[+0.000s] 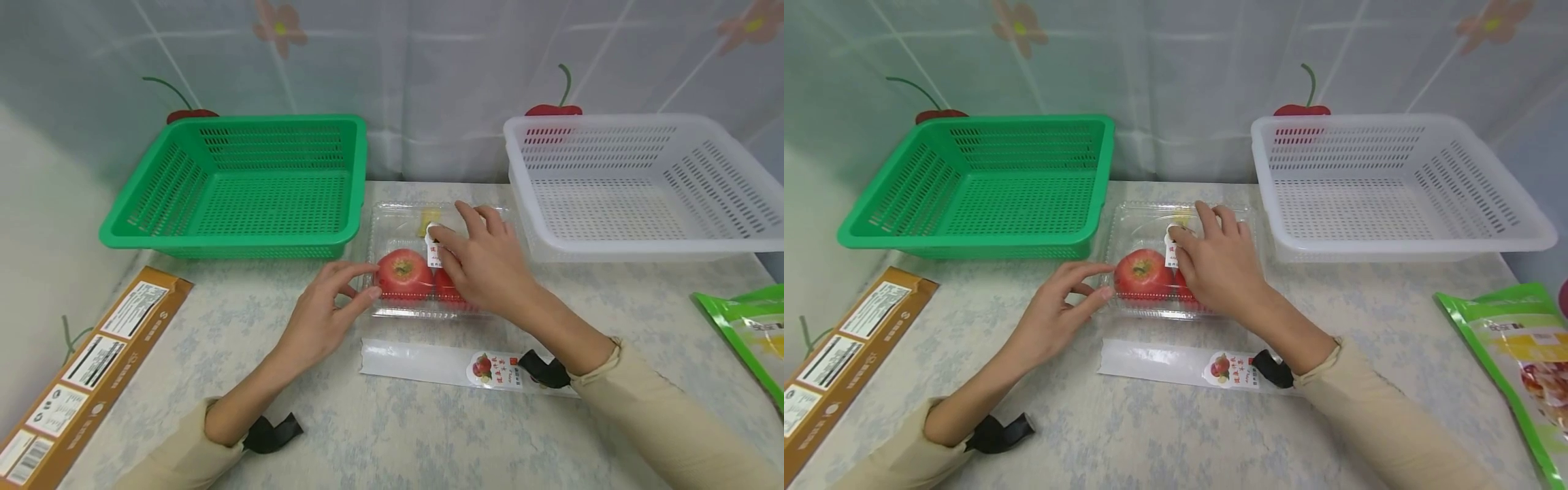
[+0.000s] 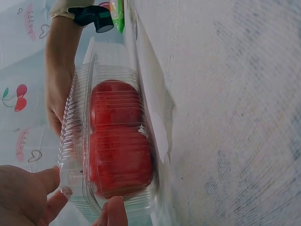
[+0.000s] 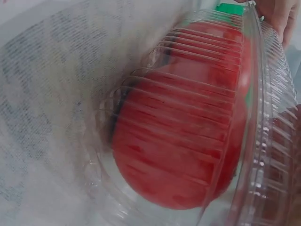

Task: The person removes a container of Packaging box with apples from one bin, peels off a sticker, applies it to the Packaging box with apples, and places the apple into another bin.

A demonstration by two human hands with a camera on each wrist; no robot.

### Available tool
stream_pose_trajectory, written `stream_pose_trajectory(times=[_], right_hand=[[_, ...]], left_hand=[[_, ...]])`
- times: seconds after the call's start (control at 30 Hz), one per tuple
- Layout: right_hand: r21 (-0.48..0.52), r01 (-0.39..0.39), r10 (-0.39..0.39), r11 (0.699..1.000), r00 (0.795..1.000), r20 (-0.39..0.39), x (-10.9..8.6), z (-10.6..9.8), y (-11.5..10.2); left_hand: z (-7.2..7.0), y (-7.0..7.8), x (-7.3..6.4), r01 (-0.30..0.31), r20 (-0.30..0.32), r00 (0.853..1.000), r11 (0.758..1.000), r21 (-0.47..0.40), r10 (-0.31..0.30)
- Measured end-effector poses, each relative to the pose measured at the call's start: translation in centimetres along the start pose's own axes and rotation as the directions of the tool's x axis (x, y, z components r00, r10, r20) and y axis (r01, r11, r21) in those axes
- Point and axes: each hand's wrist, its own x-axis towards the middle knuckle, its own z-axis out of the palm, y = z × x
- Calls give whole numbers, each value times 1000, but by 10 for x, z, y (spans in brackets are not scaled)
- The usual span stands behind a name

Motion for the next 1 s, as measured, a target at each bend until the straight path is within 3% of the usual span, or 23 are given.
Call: stream_pose_trajectory(times=[0.27, 0.6, 0.8, 1.0], right_hand=[[-84, -75, 89, 994, 978, 187, -1, -7, 3], [-21, -50, 54, 999, 949, 310, -1, -15, 9], [16, -27, 20, 1000, 949, 313, -2, -19, 13], [84, 9, -23, 996, 987, 159, -2, -14, 17]], left_hand=[[2, -1, 2, 14, 8, 1000, 1000, -17, -14], [1, -1, 2, 23, 9, 1000, 999, -31, -22], [0, -2, 2, 23, 6, 1000, 999, -36, -23], [0, -2, 1, 30, 6, 1000, 999, -38, -30]])
